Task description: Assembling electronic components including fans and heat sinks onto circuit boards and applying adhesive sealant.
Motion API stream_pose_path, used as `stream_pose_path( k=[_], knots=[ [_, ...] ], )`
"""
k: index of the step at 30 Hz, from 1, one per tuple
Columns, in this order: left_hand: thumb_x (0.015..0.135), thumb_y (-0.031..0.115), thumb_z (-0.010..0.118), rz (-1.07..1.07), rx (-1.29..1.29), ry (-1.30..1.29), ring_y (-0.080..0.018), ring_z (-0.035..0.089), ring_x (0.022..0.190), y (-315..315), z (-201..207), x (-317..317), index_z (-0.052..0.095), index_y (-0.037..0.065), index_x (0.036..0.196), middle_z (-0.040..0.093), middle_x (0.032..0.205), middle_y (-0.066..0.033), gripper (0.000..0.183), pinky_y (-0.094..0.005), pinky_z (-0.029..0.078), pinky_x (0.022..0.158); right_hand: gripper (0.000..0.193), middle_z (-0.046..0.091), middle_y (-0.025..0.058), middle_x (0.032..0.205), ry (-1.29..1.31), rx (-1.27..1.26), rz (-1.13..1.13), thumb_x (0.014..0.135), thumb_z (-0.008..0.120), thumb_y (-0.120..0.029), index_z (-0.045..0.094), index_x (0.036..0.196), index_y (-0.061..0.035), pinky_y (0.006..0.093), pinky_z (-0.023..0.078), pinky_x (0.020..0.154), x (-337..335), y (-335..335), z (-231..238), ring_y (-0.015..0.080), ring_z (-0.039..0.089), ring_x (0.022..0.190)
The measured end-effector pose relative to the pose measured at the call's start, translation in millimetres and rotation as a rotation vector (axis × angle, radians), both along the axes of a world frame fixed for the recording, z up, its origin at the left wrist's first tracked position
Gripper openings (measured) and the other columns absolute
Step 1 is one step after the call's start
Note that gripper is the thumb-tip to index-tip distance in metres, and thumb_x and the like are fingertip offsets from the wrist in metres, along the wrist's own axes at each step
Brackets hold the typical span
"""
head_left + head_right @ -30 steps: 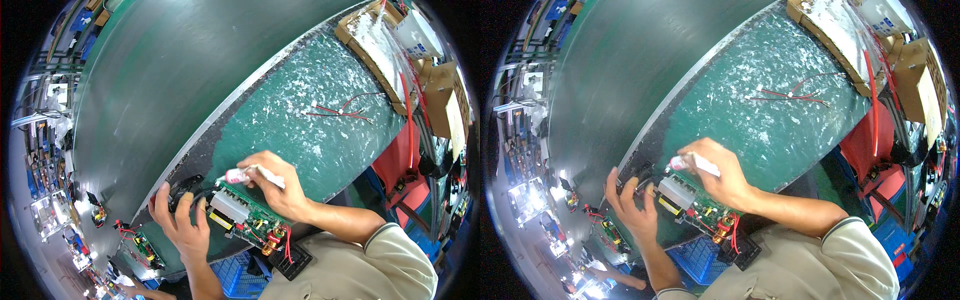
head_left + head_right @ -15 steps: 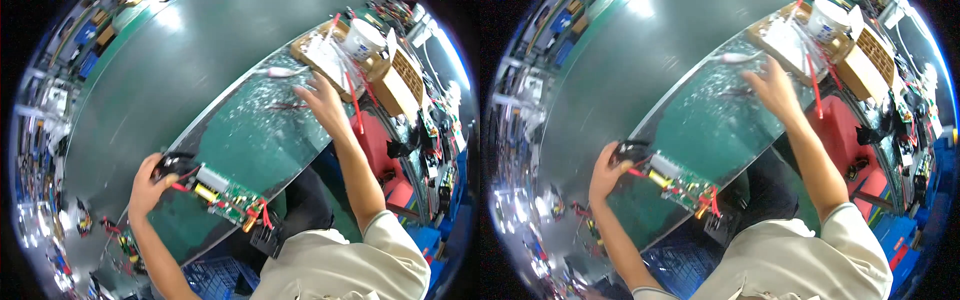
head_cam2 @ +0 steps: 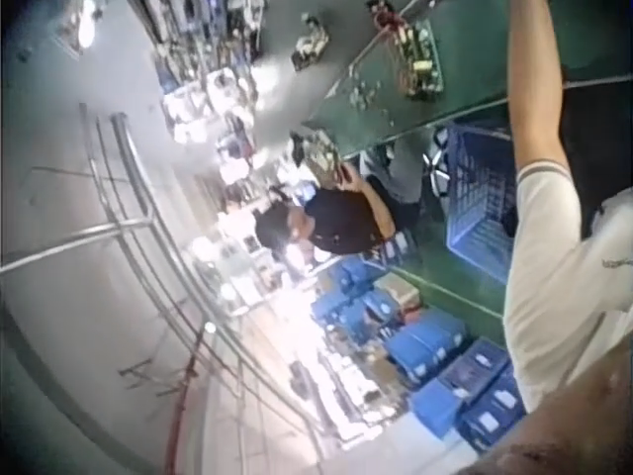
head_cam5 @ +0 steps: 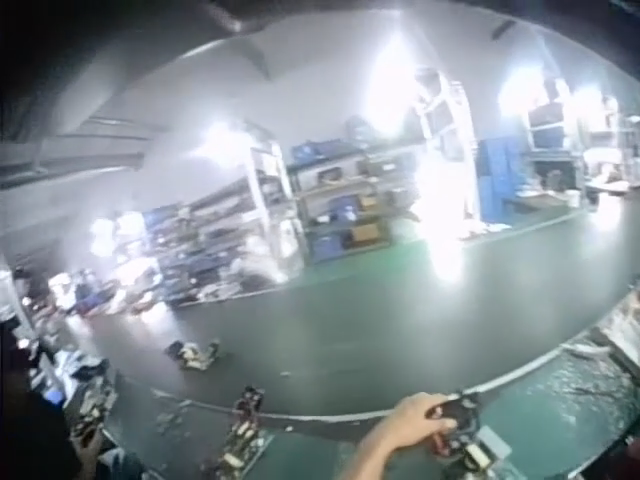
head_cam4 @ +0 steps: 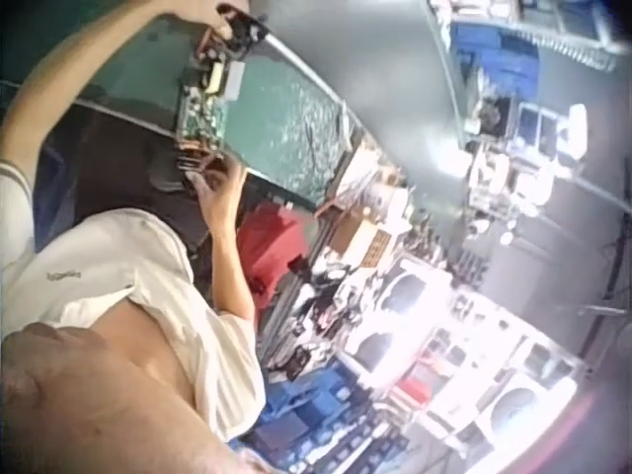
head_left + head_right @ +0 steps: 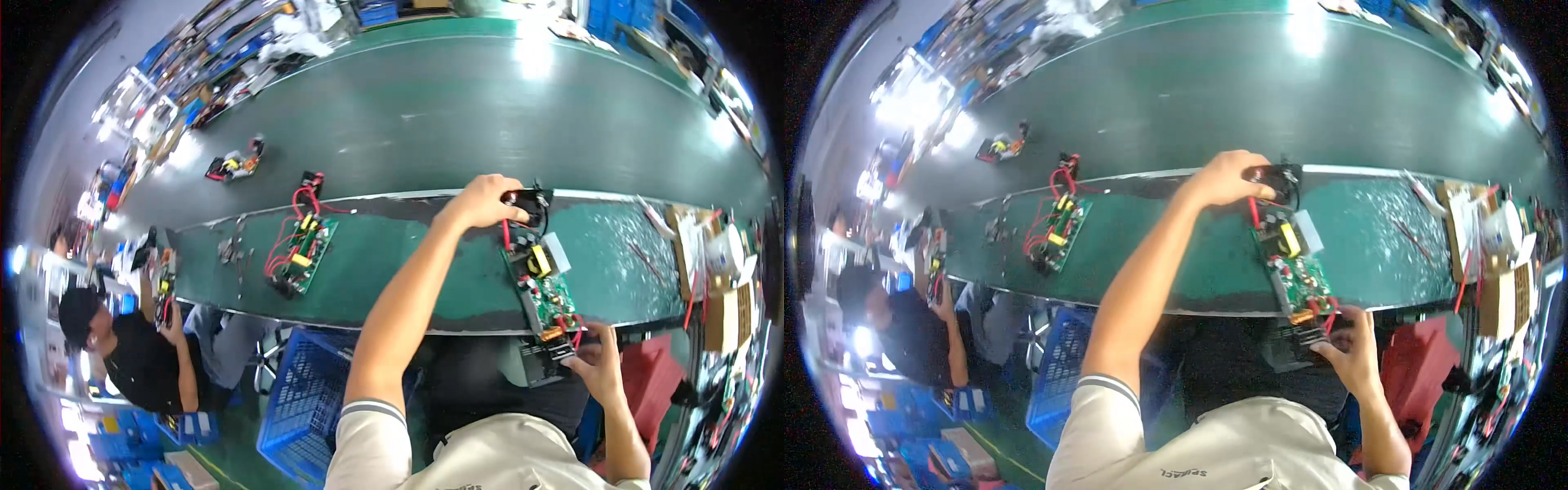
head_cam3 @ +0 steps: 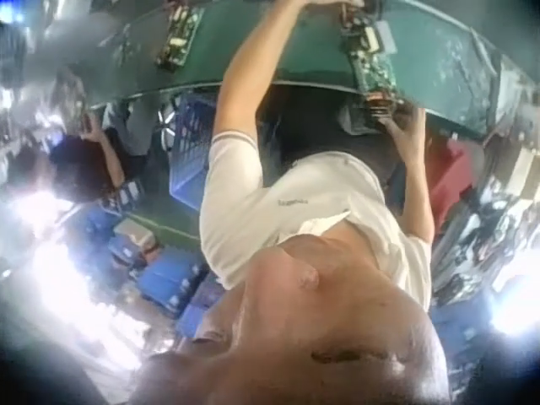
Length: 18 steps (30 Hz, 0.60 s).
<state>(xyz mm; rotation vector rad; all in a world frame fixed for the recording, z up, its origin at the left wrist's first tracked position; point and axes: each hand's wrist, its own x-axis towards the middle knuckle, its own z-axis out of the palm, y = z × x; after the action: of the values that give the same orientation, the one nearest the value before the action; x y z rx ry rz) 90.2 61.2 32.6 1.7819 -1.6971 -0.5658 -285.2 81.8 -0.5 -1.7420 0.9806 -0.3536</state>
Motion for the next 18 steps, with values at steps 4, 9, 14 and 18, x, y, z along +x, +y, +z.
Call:
stream_pose_path(
  k=[4,9,14,18],
  knots=[
    [0.071,0.034,0.078,0.079,-0.070,0.103,-0.0291,0.061,0.077,15,-13,11,0.066,0.004,0.098,0.062,0.081,-0.0145,0.042,-0.0368,0.047,0.070,0.063,0.056,0.0046,0.104,-0.147,0.384,-0.186,0.082,0.065,-0.002,0.038,0.138,-0.0095,0.0255,0.050,0.071,7,27,-16,0.0130,0.058,0.086],
    [0.071,0.034,0.078,0.114,-0.127,0.237,-0.0254,0.060,0.073,24,-16,19,0.067,0.002,0.095,0.063,0.078,-0.0122,0.042,-0.0354,0.047,0.068,0.048,0.065,0.0116,0.102,-0.130,0.489,-0.315,0.083,0.061,-0.005,0.049,0.129,0.0012,0.0269,0.053,0.048,7,6,28,0.0180,0.067,0.070],
    [0.074,0.028,0.078,0.366,-0.262,0.554,-0.0128,0.058,0.075,65,-12,54,0.067,-0.001,0.103,0.065,0.082,-0.0051,0.043,-0.0284,0.048,0.069,0.039,0.064,0.0094,0.100,0.135,-0.075,0.197,0.079,0.063,-0.009,0.058,0.117,0.0001,0.0338,0.050,0.079,57,-71,105,0.0178,0.061,0.091],
    [0.077,0.027,0.079,0.744,-0.339,0.879,-0.0161,0.061,0.088,48,-6,93,0.056,-0.005,0.123,0.061,0.100,-0.0110,0.061,-0.0325,0.056,0.074,0.036,0.062,0.0205,0.102,0.082,-0.567,0.312,0.088,0.056,-0.022,0.058,0.117,0.0005,0.0381,0.047,0.085,165,-161,129,0.0293,0.060,0.097]
  ],
)
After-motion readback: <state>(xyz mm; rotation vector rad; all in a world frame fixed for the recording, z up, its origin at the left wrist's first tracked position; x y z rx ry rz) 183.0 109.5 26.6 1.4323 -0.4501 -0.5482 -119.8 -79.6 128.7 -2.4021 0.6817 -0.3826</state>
